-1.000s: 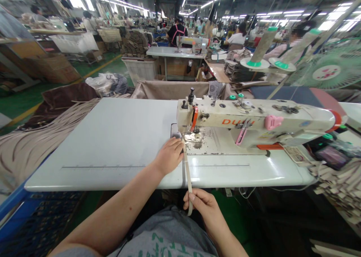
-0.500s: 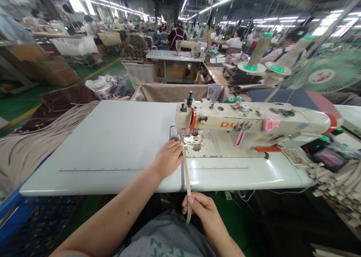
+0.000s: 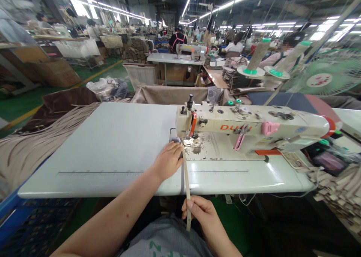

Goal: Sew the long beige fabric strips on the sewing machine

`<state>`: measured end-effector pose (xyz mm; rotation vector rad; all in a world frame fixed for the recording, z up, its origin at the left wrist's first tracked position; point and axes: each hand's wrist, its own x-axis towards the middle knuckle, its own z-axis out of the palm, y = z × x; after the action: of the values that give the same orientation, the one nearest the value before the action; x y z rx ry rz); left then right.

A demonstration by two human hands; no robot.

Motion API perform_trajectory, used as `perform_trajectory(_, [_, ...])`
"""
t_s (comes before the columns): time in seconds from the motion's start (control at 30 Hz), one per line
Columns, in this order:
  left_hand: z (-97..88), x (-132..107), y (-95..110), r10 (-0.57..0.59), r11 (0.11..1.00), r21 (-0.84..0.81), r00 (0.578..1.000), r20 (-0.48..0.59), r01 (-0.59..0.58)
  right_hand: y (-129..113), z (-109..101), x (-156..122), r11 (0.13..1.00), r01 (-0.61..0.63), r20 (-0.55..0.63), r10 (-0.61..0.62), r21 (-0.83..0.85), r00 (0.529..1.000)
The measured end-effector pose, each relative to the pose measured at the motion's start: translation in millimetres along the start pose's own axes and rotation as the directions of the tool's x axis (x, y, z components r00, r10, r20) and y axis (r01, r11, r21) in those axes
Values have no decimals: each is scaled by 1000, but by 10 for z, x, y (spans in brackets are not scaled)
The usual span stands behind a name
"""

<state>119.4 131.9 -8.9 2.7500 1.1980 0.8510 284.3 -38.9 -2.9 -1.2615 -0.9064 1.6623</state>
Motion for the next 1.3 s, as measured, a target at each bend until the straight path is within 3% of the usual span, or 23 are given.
perform_trajectory(0.27, [1, -10, 11, 36, 999, 34, 999, 17, -37, -146, 42, -88, 1000, 28, 29, -28, -1, 999])
perform_trajectory(0.43, [-6, -19, 6, 35, 999, 15, 999, 4, -35, -98, 36, -76, 999, 38, 35, -37, -25, 999])
perform_trajectory(0.7, [-4, -20, 1, 15, 997, -71, 1000, 7, -15, -5, 78, -47, 998, -41, 114, 46, -51, 992])
perform_trajectory(1.03, [106, -65, -60, 40, 999, 37, 999, 9, -40, 57, 112, -18, 998, -26, 141, 35, -63, 989])
perform_trajectory(1.3, [155, -73, -100, 67, 998, -22, 997, 38, -67, 40, 105, -5, 997, -47, 164, 57, -65, 985])
